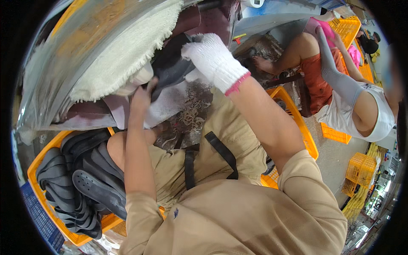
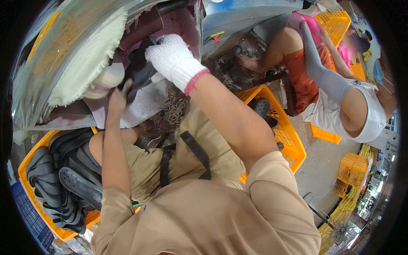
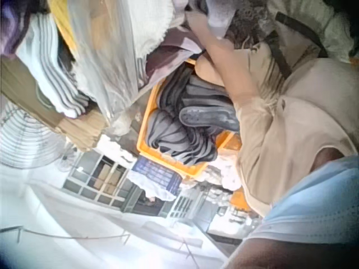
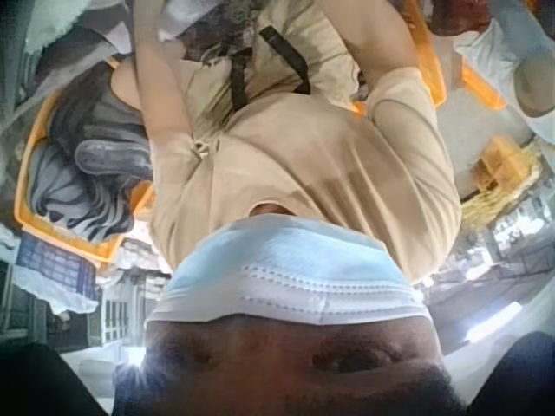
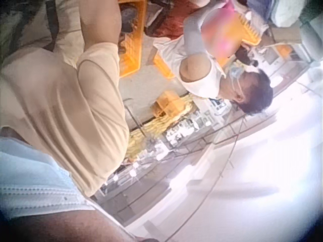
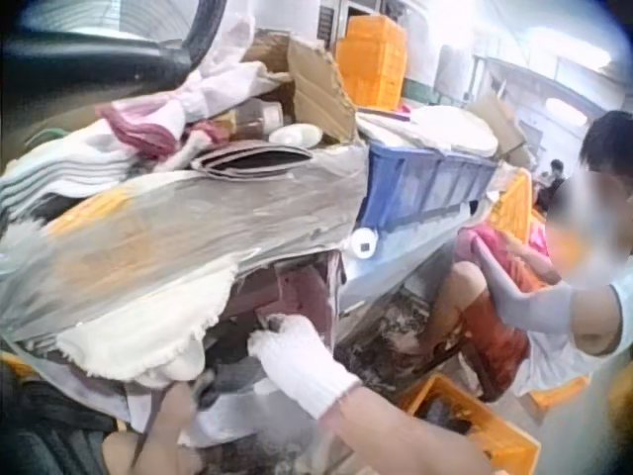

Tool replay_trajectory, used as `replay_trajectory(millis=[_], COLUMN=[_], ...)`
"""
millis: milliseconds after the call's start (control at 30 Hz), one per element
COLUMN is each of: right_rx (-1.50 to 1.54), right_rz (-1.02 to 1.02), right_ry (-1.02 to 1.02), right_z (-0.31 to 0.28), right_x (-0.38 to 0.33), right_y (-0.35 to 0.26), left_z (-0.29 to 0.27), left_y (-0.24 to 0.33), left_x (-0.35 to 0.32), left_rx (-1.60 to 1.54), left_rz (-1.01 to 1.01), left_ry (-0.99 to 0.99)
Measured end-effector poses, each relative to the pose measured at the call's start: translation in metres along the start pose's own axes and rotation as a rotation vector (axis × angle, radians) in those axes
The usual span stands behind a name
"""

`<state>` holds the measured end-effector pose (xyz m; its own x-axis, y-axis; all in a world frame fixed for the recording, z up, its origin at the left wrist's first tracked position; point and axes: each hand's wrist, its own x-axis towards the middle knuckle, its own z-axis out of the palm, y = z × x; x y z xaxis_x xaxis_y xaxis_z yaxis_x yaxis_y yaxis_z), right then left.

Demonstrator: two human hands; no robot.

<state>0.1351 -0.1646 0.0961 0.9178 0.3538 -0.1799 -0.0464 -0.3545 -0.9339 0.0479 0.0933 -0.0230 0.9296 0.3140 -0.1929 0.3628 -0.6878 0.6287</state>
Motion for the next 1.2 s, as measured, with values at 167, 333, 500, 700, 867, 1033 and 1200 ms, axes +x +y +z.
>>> replay_trajectory(millis=[167, 333, 500, 700, 867, 1033, 1200], right_rx=[-0.046, -0.253, -0.206, -0.219, -0.146, -1.150, -0.910], right_rz=[-0.029, -0.082, -0.079, 0.096, -0.177, -0.631, -0.721], right_ry=[0.210, 0.188, 0.480, 0.238, 0.232, -0.044, -0.189], right_z=[0.023, -0.007, -0.015, 0.004, 0.002, -0.020, 0.000], right_x=[-0.022, -0.114, -0.078, 0.028, -0.044, -0.125, -0.142], right_y=[0.000, -0.026, -0.024, 0.014, -0.029, -0.041, 0.030], left_z=[0.041, 0.137, 0.104, 0.008, 0.083, 0.088, 0.053], left_y=[0.016, 0.091, 0.106, 0.077, 0.106, 0.107, 0.081], left_x=[-0.071, -0.022, 0.057, -0.043, -0.024, 0.013, -0.082], left_rx=[-0.747, -1.572, -1.794, 0.063, -1.030, -1.319, -1.945], left_rz=[-0.042, -0.207, -0.021, 0.225, -0.109, -0.267, -0.185], left_ry=[-0.030, 0.166, -0.188, 0.004, -0.023, -0.105, -0.560])
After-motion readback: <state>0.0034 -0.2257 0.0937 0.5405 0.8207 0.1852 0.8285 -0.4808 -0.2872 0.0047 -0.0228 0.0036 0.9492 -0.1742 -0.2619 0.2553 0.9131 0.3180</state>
